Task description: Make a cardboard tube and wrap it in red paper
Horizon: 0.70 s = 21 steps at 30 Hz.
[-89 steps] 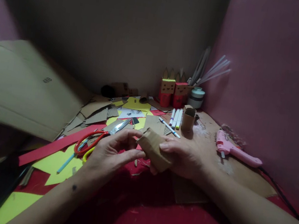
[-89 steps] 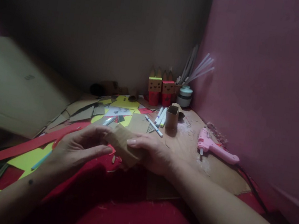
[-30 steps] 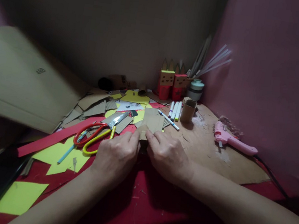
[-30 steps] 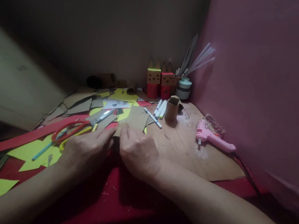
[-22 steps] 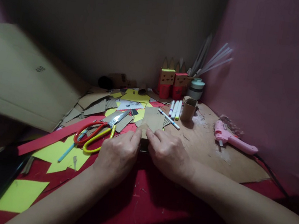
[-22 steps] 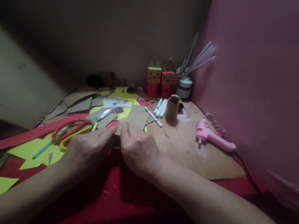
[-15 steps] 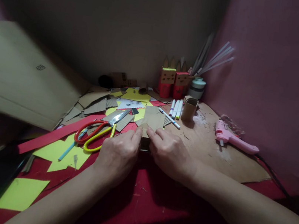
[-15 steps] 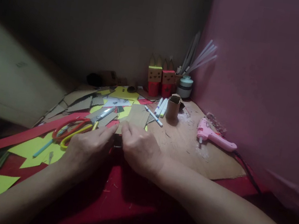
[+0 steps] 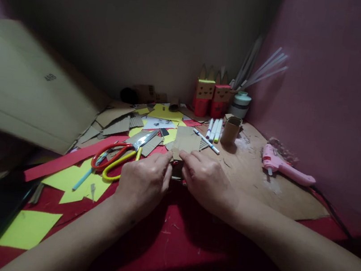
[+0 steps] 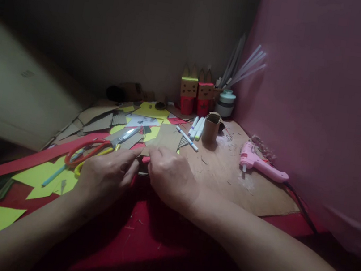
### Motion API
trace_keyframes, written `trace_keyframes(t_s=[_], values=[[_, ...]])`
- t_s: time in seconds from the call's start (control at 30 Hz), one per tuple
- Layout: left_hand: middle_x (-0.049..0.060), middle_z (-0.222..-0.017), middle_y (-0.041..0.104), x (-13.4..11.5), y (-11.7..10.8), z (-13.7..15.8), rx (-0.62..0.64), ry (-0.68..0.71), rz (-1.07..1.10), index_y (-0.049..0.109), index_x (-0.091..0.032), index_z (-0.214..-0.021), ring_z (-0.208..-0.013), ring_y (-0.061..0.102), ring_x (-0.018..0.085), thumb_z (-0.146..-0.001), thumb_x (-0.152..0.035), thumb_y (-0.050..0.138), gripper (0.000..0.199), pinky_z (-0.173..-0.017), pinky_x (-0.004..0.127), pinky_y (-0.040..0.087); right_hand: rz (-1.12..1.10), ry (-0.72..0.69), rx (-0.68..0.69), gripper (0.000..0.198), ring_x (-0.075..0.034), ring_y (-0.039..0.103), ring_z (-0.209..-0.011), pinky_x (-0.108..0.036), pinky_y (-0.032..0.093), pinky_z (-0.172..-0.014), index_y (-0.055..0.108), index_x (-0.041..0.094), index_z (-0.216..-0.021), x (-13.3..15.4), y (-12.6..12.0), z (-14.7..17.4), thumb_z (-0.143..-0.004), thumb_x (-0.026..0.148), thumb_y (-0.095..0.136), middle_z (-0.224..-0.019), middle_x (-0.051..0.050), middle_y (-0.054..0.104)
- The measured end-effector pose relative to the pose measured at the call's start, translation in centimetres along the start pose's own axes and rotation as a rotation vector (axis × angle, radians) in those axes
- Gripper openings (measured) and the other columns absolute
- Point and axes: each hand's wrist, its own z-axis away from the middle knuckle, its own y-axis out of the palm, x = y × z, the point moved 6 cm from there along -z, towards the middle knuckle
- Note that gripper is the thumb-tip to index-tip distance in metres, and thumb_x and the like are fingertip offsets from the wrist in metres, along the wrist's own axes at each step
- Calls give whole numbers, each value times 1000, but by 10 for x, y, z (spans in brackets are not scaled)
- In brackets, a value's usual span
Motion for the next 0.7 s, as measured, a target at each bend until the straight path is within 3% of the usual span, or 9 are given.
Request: trace_keyframes(t_s=[0.17, 0.33, 0.53, 0.7], values=[[2, -62, 61, 0, -11, -5, -105, 29, 43, 66, -16, -71, -54, 54, 15, -87, -22, 49, 24, -47, 26, 33, 29, 6, 27, 32, -18, 54, -64, -31, 40, -59, 65, 5, -96, -1, 3, -1, -90, 13, 35, -75, -12, 63], [3, -69, 60, 2, -17, -5, -186, 49, 268, 67, -14, -78, -59, 53, 13, -85, -18, 54, 16, -54, 25, 40, -10, -1, 19, 32, -19, 55, -67, -30, 41, -61, 65, 5, -97, 0, 2, -3, -92, 15, 35, -77, -11, 63], [0, -72, 58, 7, -21, -5, -190, -49, 514, 64, -17, -75, -63, 53, 11, -84, -16, 57, 11, -57, 23, 44, -86, -19, 2, 29, -16, 55, -67, -28, 42, -64, 65, 8, -99, -2, -5, -3, -90, 13, 38, -76, -8, 64], [1, -74, 58, 6, -21, -5, -196, -37, 524, 65, -17, -77, -65, 53, 12, -83, -15, 58, 9, -57, 26, 45, -55, -6, 69, 30, -16, 53, -65, -29, 41, -62, 64, 7, -94, -2, -2, -2, -90, 12, 36, -76, -9, 62]])
